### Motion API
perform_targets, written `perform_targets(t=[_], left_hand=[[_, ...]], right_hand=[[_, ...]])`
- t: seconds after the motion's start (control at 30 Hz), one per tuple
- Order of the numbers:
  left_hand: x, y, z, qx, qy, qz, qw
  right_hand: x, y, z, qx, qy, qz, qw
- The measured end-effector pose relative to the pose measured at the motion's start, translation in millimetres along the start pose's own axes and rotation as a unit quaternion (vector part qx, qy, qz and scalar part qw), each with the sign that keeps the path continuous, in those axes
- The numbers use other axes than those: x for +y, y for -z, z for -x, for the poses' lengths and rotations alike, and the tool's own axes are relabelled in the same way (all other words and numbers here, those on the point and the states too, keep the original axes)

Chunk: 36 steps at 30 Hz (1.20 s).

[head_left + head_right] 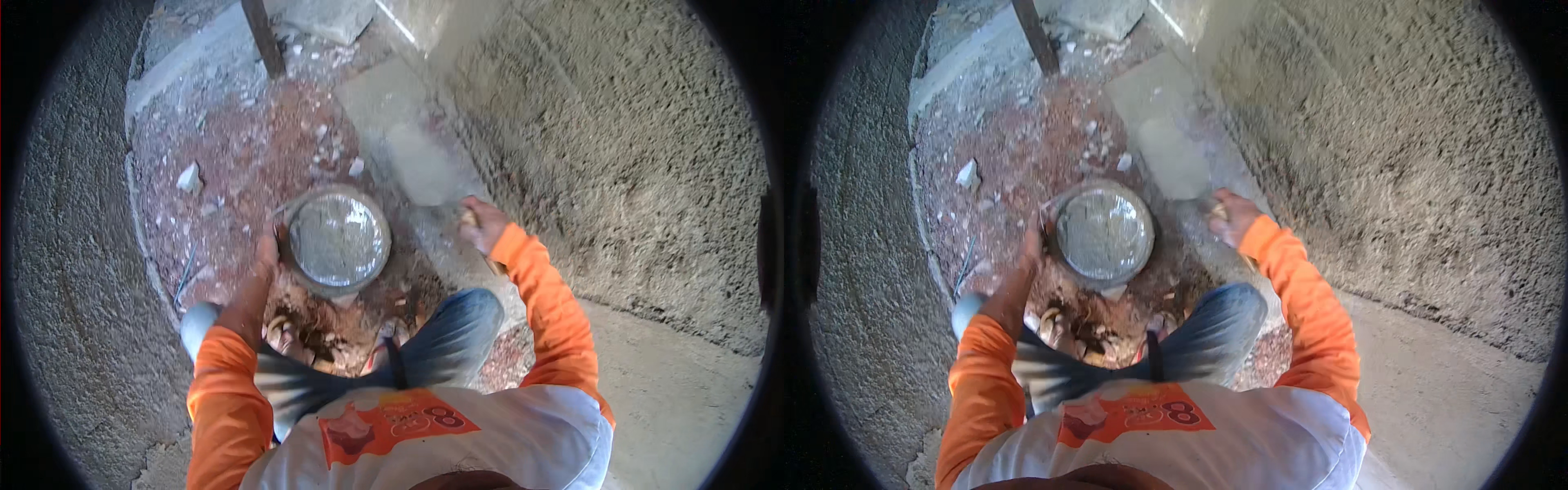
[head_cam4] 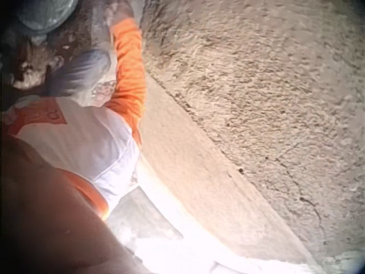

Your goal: Applying mortar to a wall using a trowel at a construction site.

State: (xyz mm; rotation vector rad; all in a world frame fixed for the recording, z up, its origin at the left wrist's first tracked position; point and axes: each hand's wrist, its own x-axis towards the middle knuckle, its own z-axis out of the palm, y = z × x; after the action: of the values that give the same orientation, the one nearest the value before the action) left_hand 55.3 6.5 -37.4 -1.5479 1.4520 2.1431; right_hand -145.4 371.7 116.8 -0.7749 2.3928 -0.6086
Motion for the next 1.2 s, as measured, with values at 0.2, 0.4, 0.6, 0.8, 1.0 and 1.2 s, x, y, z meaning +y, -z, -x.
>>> perform_targets(t=[0.2,0.4,0.6,0.8,1.0,1.2], left_hand=[[15.7,-6.1,41.1,-0.029,0.038,-0.001,0.999],[42.6,-25.3,60.8,-0.135,-0.007,0.07,0.988],[33.0,-6.0,41.2,-0.118,0.001,0.059,0.991],[20.5,2.1,14.0,-0.177,0.027,0.166,0.97],[15.3,-1.6,8.4,-0.148,-0.015,0.132,0.98],[8.2,-1.6,-5.3,-0.085,0.001,0.118,0.989]], right_hand=[[-27.2,-130.8,-35.2,-0.084,-0.009,0.247,0.965],[-69.6,-220.3,-18.5,-0.097,-0.022,0.129,0.987],[-44.5,-204.1,10.7,-0.06,-0.079,-0.093,0.991],[-49.9,-190.4,-19.7,0.106,-0.154,0.174,0.967],[-91.3,-115.4,11.7,0.019,0.06,-0.031,0.998],[-20.1,-27.0,-16.4,-0.361,-0.152,-0.354,0.849]])
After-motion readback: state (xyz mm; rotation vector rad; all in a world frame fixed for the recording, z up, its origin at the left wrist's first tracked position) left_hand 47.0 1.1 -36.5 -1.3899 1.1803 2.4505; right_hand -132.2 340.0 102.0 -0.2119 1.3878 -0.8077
